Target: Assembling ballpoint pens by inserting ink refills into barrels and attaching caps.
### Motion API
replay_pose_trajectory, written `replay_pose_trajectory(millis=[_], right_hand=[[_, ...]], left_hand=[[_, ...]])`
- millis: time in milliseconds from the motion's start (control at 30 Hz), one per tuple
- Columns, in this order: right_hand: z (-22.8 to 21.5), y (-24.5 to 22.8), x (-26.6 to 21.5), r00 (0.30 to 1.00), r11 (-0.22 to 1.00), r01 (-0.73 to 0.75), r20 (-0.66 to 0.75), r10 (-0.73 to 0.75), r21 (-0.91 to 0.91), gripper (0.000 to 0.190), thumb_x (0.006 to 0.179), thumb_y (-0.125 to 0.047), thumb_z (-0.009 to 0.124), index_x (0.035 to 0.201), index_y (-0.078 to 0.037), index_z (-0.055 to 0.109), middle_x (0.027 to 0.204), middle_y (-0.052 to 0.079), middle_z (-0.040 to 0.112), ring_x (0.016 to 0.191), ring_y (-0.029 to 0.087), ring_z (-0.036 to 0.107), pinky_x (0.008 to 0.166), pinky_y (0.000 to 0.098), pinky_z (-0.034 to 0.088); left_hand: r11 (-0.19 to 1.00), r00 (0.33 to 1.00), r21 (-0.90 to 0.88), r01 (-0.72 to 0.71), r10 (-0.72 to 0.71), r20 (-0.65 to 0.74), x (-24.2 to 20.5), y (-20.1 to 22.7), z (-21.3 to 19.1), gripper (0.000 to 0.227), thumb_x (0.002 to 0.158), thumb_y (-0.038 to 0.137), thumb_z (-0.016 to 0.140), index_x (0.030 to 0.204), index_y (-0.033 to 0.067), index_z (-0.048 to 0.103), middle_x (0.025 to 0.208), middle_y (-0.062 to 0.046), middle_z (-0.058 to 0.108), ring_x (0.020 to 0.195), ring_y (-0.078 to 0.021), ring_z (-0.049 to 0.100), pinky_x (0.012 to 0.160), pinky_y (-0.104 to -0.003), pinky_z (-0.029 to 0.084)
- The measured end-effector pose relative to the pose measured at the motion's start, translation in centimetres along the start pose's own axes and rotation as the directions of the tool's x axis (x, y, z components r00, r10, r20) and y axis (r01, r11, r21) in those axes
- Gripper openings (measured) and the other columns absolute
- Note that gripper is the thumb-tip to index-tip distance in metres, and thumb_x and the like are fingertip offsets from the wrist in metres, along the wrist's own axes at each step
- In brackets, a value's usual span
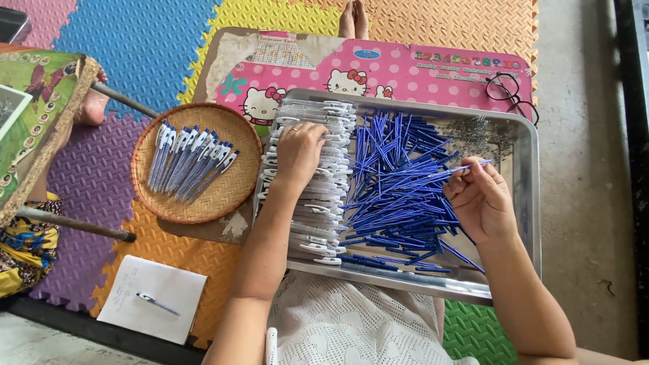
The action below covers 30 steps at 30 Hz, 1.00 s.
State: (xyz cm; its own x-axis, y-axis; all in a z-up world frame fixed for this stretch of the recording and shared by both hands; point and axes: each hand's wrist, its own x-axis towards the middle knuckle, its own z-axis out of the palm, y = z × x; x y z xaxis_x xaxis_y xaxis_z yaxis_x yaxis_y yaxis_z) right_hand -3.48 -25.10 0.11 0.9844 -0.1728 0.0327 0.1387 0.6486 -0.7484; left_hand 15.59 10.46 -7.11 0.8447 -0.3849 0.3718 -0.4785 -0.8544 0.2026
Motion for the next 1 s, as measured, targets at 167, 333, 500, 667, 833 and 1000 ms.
replay_pose_trajectory(millis=[167, 333, 500, 667, 833, 1000], right_hand=[[0.0, 0.3, 0.0, 0.999, 0.997, 0.052, 0.016, -0.051, -0.05, 0.023, 0.112, -0.014, 0.053, 0.126, 0.0, 0.066, 0.103, 0.017, 0.077, 0.08, 0.019, 0.068, 0.08, 0.0346, 0.054], [3.3, -1.1, -1.4, 0.97, 0.944, 0.239, 0.02, -0.241, -0.228, 0.023, 0.109, -0.008, 0.055, 0.124, 0.008, 0.062, 0.108, 0.027, 0.076, 0.083, 0.025, 0.076, 0.081, 0.0336, 0.061], [4.9, -1.1, -2.1, 0.916, 0.831, 0.397, 0.102, -0.389, -0.389, 0.02, 0.104, 0.0, 0.06, 0.116, 0.015, 0.061, 0.105, 0.037, 0.072, 0.081, 0.033, 0.077, 0.076, 0.0386, 0.064], [6.3, -1.3, -2.3, 0.909, 0.794, 0.409, 0.121, -0.4, -0.449, 0.019, 0.102, 0.0, 0.064, 0.113, 0.015, 0.063, 0.104, 0.036, 0.073, 0.079, 0.03, 0.075, 0.076, 0.0363, 0.062], [7.5, -1.6, -2.6, 0.909, 0.736, 0.402, 0.145, -0.39, -0.544, 0.018, 0.102, 0.0, 0.066, 0.111, 0.015, 0.065, 0.103, 0.033, 0.074, 0.08, 0.027, 0.074, 0.077, 0.0362, 0.062], [7.2, -1.6, -2.2, 0.9, 0.745, 0.426, 0.158, -0.406, -0.513, 0.018, 0.1, 0.003, 0.066, 0.112, 0.016, 0.064, 0.099, 0.034, 0.072, 0.076, 0.029, 0.073, 0.074, 0.037, 0.061]], left_hand=[[0.989, 0.991, -0.113, -0.1, 0.088, -0.103, 0.2, 1.2, -3.4, 0.034, 0.088, 0.019, 0.083, 0.119, 0.0299, 0.075, 0.101, 0.005, 0.067, 0.105, -0.0196, 0.069, 0.101, -0.038, 0.049], [0.922, 0.915, -0.256, -0.291, 0.191, -0.354, -0.8, 6.5, -6.1, 0.021, 0.101, 0.024, 0.075, 0.12, 0.0318, 0.078, 0.104, 0.006, 0.066, 0.098, -0.0164, 0.07, 0.097, -0.036, 0.054], [0.83, 0.777, -0.234, -0.506, 0.321, -0.541, -1.6, 10.5, -8.2, 0.027, 0.098, 0.021, 0.079, 0.124, 0.0273, 0.078, 0.105, 0.005, 0.067, 0.093, -0.0128, 0.069, 0.099, -0.036, 0.051], [0.808, 0.755, -0.241, -0.538, 0.335, -0.563, -2.2, 11.5, -9.2, 0.03, 0.097, 0.019, 0.081, 0.125, 0.0265, 0.078, 0.104, 0.003, 0.07, 0.092, -0.0122, 0.071, 0.102, -0.036, 0.05], [0.791, 0.754, -0.246, -0.559, 0.363, -0.547, -2.4, 11.8, -9.5, 0.032, 0.096, 0.018, 0.082, 0.127, 0.0257, 0.078, 0.106, 0.0, 0.071, 0.094, -0.0133, 0.072, 0.099, -0.036, 0.052], [0.694, 0.867, -0.521, -0.497, 0.369, -0.334, -3.6, 12.9, -10.1, 0.031, 0.104, 0.016, 0.071, 0.134, 0.019, 0.075, 0.095, -0.006, 0.077, 0.087, -0.0221, 0.075, 0.082, -0.036, 0.06]])
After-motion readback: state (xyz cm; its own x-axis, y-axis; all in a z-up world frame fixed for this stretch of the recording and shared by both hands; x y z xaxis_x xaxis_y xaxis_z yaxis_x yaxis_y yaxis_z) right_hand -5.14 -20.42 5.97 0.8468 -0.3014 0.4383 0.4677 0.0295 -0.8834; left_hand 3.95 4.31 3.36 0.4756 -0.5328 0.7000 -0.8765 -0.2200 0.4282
